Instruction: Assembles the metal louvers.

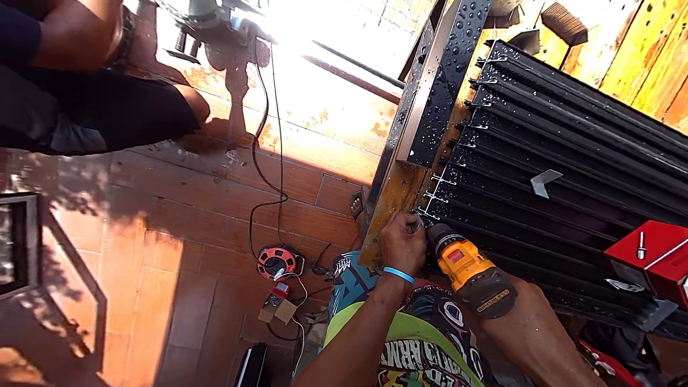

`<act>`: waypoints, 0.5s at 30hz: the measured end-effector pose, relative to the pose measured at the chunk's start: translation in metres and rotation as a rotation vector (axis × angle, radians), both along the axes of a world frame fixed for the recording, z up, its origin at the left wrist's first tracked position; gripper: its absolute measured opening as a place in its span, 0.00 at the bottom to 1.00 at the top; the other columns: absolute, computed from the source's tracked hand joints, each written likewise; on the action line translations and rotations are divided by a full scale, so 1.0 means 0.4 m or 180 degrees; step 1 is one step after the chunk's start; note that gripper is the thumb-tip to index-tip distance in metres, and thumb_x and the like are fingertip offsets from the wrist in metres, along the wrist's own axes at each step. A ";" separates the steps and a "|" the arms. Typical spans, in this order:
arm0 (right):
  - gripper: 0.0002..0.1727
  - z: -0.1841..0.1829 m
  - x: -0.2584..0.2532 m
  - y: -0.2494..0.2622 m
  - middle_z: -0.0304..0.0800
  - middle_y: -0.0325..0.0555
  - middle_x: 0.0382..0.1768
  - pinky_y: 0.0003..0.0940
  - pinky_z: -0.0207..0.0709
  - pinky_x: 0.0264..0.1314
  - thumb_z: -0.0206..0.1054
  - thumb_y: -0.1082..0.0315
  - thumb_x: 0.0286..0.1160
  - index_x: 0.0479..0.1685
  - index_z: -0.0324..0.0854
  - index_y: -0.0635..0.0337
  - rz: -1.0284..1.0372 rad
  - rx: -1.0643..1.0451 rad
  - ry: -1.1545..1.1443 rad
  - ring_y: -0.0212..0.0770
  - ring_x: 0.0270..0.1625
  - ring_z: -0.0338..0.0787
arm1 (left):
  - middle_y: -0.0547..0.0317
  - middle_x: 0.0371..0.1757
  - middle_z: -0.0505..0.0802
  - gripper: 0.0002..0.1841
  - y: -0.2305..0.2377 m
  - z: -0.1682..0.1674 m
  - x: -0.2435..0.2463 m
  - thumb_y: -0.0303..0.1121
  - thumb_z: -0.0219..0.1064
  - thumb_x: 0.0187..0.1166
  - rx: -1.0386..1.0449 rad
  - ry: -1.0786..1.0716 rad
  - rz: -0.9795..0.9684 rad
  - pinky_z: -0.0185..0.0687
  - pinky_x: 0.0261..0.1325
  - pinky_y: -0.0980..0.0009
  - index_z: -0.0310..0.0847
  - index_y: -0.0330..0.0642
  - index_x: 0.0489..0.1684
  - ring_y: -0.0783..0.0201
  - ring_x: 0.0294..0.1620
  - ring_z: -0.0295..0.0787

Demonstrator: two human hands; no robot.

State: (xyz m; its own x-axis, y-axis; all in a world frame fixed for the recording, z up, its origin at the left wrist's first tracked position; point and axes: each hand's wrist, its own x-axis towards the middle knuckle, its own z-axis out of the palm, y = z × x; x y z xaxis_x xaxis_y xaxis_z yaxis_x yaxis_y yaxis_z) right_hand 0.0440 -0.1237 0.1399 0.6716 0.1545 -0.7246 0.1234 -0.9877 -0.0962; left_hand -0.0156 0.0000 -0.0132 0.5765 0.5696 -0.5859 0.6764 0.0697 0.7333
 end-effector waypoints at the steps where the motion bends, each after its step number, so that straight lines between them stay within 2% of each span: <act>1: 0.30 0.005 -0.004 -0.004 0.94 0.39 0.32 0.55 0.85 0.40 0.75 0.43 0.43 0.50 0.91 0.48 -0.0022 0.0060 -0.0015 0.44 0.40 0.94 | 0.63 0.36 0.90 0.05 0.003 0.000 0.002 0.29 0.77 0.71 -0.0005 0.0073 0.0011 0.83 0.30 0.66 0.92 0.45 0.40 0.69 0.24 0.81; 4: 0.30 0.020 -0.005 -0.028 0.94 0.36 0.33 0.52 0.86 0.42 0.74 0.42 0.42 0.49 0.90 0.47 -0.0173 0.0162 -0.0079 0.40 0.41 0.94 | 0.63 0.36 0.91 0.06 -0.003 0.001 0.003 0.30 0.77 0.71 -0.0051 0.0126 0.0027 0.85 0.32 0.65 0.92 0.46 0.42 0.69 0.26 0.83; 6: 0.30 0.064 0.014 -0.041 0.95 0.38 0.39 0.45 0.85 0.52 0.75 0.41 0.51 0.53 0.90 0.50 -0.0356 0.0303 0.0178 0.36 0.47 0.93 | 0.62 0.35 0.91 0.06 0.000 0.007 0.012 0.30 0.78 0.70 -0.0015 0.0215 0.0029 0.85 0.32 0.63 0.92 0.46 0.42 0.68 0.26 0.84; 8: 0.31 0.127 0.023 -0.066 0.96 0.44 0.43 0.35 0.85 0.58 0.78 0.46 0.58 0.55 0.88 0.61 -0.0430 0.0648 0.0191 0.31 0.49 0.94 | 0.61 0.35 0.91 0.06 0.007 0.021 0.023 0.31 0.77 0.72 0.0046 0.0387 -0.0071 0.85 0.34 0.60 0.93 0.45 0.43 0.66 0.27 0.85; 10: 0.28 0.168 0.018 -0.127 0.95 0.56 0.44 0.33 0.84 0.60 0.78 0.55 0.62 0.53 0.86 0.74 -0.0595 0.0987 -0.0056 0.35 0.48 0.93 | 0.60 0.37 0.92 0.06 0.011 0.033 0.032 0.32 0.76 0.74 0.0156 0.0511 -0.0235 0.86 0.37 0.57 0.93 0.45 0.43 0.63 0.30 0.87; 11: 0.27 0.168 0.016 -0.183 0.94 0.59 0.45 0.37 0.85 0.62 0.77 0.58 0.67 0.54 0.84 0.77 -0.0719 0.1183 -0.0186 0.39 0.49 0.93 | 0.59 0.37 0.93 0.06 0.012 0.037 0.039 0.33 0.75 0.74 0.0209 0.0575 -0.0318 0.86 0.39 0.55 0.93 0.46 0.43 0.62 0.32 0.88; 13: 0.21 0.125 0.031 -0.318 0.92 0.55 0.40 0.43 0.90 0.51 0.75 0.63 0.74 0.52 0.81 0.75 -0.1083 0.1812 -0.0481 0.42 0.41 0.94 | 0.59 0.37 0.94 0.07 0.013 0.044 0.051 0.34 0.75 0.74 0.0316 0.0718 -0.0473 0.87 0.41 0.52 0.93 0.47 0.45 0.60 0.34 0.90; 15: 0.15 0.123 0.107 -0.365 0.93 0.43 0.36 0.38 0.91 0.47 0.72 0.65 0.74 0.51 0.83 0.69 -0.1344 0.2282 -0.1036 0.36 0.37 0.93 | 0.58 0.39 0.95 0.09 0.014 0.048 0.065 0.33 0.74 0.75 0.0370 0.0792 -0.0577 0.87 0.43 0.49 0.92 0.47 0.49 0.58 0.36 0.92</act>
